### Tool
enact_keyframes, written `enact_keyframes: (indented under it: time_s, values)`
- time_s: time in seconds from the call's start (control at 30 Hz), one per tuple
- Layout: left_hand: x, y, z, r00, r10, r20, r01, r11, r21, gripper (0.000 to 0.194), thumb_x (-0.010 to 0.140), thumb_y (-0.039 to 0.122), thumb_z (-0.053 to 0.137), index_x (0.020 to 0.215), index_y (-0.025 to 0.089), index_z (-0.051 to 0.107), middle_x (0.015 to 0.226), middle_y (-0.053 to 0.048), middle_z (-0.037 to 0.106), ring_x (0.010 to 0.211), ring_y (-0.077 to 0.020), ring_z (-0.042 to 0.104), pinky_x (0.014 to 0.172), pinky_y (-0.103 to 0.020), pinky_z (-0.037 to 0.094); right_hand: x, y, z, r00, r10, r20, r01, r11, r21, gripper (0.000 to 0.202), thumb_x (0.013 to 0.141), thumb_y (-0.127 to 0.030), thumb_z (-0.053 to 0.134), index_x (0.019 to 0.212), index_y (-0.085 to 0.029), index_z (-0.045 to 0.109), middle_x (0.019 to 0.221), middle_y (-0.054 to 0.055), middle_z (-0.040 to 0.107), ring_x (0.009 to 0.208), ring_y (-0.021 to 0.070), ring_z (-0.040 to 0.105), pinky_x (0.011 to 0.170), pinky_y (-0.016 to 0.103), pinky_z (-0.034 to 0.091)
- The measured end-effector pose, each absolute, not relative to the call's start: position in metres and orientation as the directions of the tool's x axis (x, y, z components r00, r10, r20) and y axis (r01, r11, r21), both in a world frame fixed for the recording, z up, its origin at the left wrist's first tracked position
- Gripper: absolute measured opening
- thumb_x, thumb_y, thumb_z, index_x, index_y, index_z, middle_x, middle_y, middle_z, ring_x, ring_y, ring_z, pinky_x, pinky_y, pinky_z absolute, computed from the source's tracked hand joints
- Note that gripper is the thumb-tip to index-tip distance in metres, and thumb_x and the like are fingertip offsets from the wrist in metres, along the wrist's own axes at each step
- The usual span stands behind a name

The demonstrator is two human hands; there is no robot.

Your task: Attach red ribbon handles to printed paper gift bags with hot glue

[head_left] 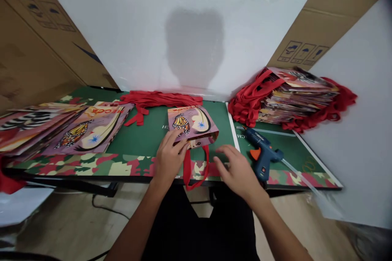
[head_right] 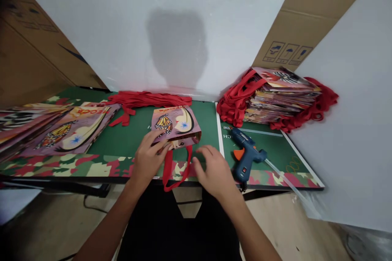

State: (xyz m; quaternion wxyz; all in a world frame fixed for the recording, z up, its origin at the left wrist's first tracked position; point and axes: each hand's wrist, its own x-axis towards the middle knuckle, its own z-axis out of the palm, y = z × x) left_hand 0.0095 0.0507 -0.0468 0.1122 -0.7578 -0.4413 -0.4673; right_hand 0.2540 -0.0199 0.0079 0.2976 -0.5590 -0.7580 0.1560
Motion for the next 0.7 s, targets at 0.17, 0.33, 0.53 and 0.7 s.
enact_keyframes:
  time_s: [0.17,0.33,0.53,0.7]
  values:
    - [0.008,0.055,-0.047,0.218,0.572,0.791,0.807,-0.561,0.183,0.018,0.098,0.008,0.066,0.102,0.02,0.079,0.128,-0.012,0.076,0.125,-0.0299,0.069,0.106,-0.051,0.063,0.22,0.014,-0.026,-0.243,0.923,0.3,0.838,0.355,-0.415,0.046,0.11,-0.034,0.051,0.15,-0.013,0.061,0.157,0.02,0.061,0.146,0.0338,0.056,0.126,0.055,0.039]
    - [0.007,0.056,-0.046,0.266,0.601,0.754,0.841,-0.526,0.124,0.018,0.097,0.008,0.067,0.106,0.017,0.08,0.135,-0.018,0.072,0.129,-0.0358,0.066,0.11,-0.056,0.059,0.209,0.022,-0.033,-0.275,0.938,0.212,0.915,0.323,-0.241,0.046,0.115,-0.036,0.043,0.155,-0.02,0.06,0.161,0.016,0.059,0.15,0.0326,0.051,0.125,0.061,0.032]
    - [0.007,0.028,-0.05,0.278,0.602,0.749,0.861,-0.502,0.084,0.029,0.101,0.011,0.059,0.117,0.022,0.08,0.143,-0.017,0.067,0.136,-0.0343,0.061,0.113,-0.055,0.054,0.19,0.018,-0.032,-0.175,0.964,0.203,0.947,0.221,-0.233,0.049,0.115,-0.039,0.043,0.157,-0.017,0.057,0.161,0.018,0.058,0.145,0.0344,0.053,0.122,0.062,0.031]
    - [0.017,0.017,-0.066,0.369,0.783,0.501,0.858,-0.495,0.142,0.046,0.106,0.021,0.046,0.146,0.005,0.063,0.149,-0.023,0.065,0.141,-0.0353,0.061,0.119,-0.051,0.052,0.186,0.018,-0.039,-0.154,0.962,0.226,0.942,0.212,-0.261,0.048,0.114,-0.035,0.042,0.156,-0.017,0.057,0.168,0.017,0.051,0.155,0.0334,0.043,0.126,0.064,0.022]
